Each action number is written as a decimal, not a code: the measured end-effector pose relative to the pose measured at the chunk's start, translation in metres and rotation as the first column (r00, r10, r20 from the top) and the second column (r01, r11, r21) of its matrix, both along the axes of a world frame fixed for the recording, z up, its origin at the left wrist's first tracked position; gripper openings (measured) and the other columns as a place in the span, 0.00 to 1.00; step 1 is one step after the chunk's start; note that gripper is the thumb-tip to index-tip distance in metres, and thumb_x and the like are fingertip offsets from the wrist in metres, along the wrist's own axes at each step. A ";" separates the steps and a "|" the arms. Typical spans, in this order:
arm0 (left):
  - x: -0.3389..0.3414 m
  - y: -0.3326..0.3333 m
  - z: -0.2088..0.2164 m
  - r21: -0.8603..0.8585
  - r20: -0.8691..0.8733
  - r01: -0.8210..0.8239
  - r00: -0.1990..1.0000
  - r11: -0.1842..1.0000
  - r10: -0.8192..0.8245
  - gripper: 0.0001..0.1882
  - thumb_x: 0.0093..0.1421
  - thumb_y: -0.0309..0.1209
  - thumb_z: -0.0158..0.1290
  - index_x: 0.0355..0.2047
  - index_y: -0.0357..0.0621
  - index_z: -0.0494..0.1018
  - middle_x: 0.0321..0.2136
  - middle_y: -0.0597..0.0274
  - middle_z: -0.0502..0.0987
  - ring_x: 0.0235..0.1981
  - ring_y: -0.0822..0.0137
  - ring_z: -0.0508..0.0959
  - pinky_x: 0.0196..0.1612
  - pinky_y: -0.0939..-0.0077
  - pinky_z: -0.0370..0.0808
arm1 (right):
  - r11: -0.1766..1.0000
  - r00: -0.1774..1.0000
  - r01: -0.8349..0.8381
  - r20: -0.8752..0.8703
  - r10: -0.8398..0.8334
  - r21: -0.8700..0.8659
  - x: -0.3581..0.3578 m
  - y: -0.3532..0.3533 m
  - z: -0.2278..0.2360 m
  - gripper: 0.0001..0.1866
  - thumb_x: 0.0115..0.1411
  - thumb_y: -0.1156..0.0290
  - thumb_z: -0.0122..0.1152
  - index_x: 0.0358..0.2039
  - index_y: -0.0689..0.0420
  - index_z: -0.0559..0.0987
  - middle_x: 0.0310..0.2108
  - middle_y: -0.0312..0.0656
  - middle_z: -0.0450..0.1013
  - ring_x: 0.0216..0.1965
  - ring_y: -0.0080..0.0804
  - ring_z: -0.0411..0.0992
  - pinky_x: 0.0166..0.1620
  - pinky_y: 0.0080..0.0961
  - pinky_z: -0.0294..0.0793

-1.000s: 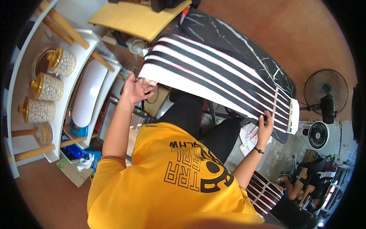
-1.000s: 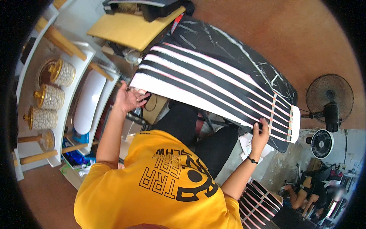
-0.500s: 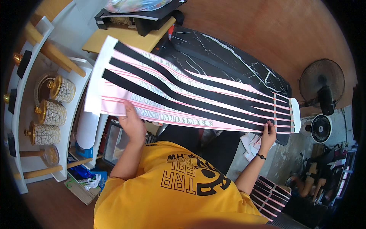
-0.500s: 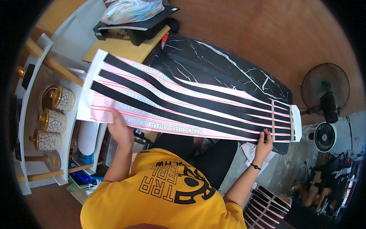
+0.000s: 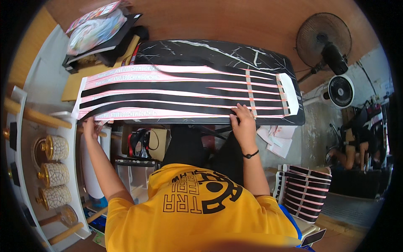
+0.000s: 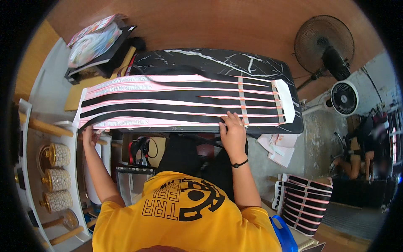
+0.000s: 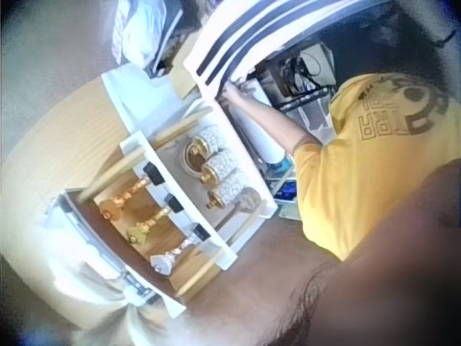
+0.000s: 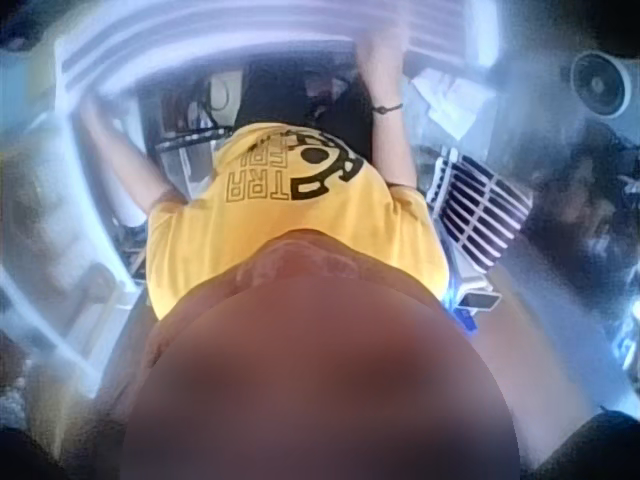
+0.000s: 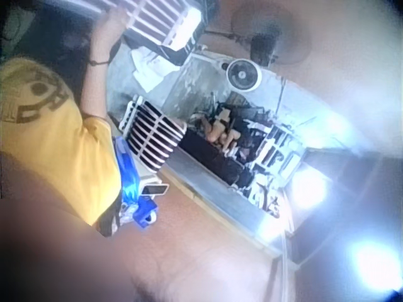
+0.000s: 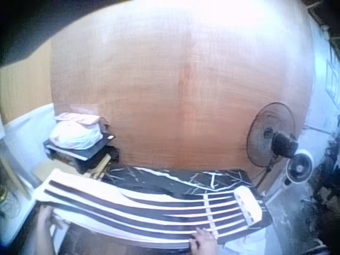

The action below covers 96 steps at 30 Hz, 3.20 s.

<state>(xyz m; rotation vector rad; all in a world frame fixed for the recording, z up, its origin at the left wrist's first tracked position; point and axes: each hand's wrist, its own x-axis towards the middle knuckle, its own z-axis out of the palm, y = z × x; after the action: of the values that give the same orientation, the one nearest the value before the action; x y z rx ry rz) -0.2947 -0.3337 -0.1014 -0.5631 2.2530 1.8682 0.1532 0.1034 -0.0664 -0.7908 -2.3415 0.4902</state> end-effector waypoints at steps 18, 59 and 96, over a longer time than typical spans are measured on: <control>0.250 0.420 0.062 -0.812 -0.476 0.488 -0.232 0.322 -0.849 0.25 0.61 0.40 0.54 0.57 0.44 0.68 0.63 0.50 0.64 0.65 0.48 0.61 0.66 0.49 0.55 | 0.996 0.989 0.086 -0.126 -0.082 0.026 -0.031 0.142 0.007 0.09 0.54 0.72 0.64 0.36 0.57 0.81 0.38 0.46 0.76 0.41 0.47 0.72 0.47 0.40 0.70; 0.194 0.617 0.059 -0.612 0.004 0.691 -0.483 -0.384 -0.876 0.14 0.55 0.39 0.58 0.35 0.42 0.82 0.31 0.53 0.83 0.34 0.62 0.81 0.43 0.68 0.75 | 0.969 0.959 0.162 -0.201 -0.199 -0.187 -0.075 0.197 -0.028 0.09 0.43 0.68 0.74 0.24 0.58 0.83 0.31 0.48 0.74 0.40 0.49 0.71 0.46 0.41 0.69; 0.234 0.566 0.053 -0.878 -0.426 0.445 -0.555 0.178 -0.714 0.06 0.52 0.31 0.59 0.28 0.42 0.80 0.27 0.57 0.80 0.33 0.56 0.79 0.41 0.62 0.71 | 0.971 0.972 0.021 -0.223 -0.075 -0.237 -0.053 0.206 -0.015 0.07 0.52 0.73 0.68 0.33 0.58 0.84 0.30 0.45 0.75 0.29 0.37 0.72 0.36 0.30 0.73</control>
<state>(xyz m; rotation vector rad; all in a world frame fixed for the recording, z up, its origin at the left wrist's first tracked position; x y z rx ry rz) -0.0604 0.2328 -0.0482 2.4874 1.8943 0.8754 0.1006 0.3091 -0.0815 -0.8462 -2.0686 0.8033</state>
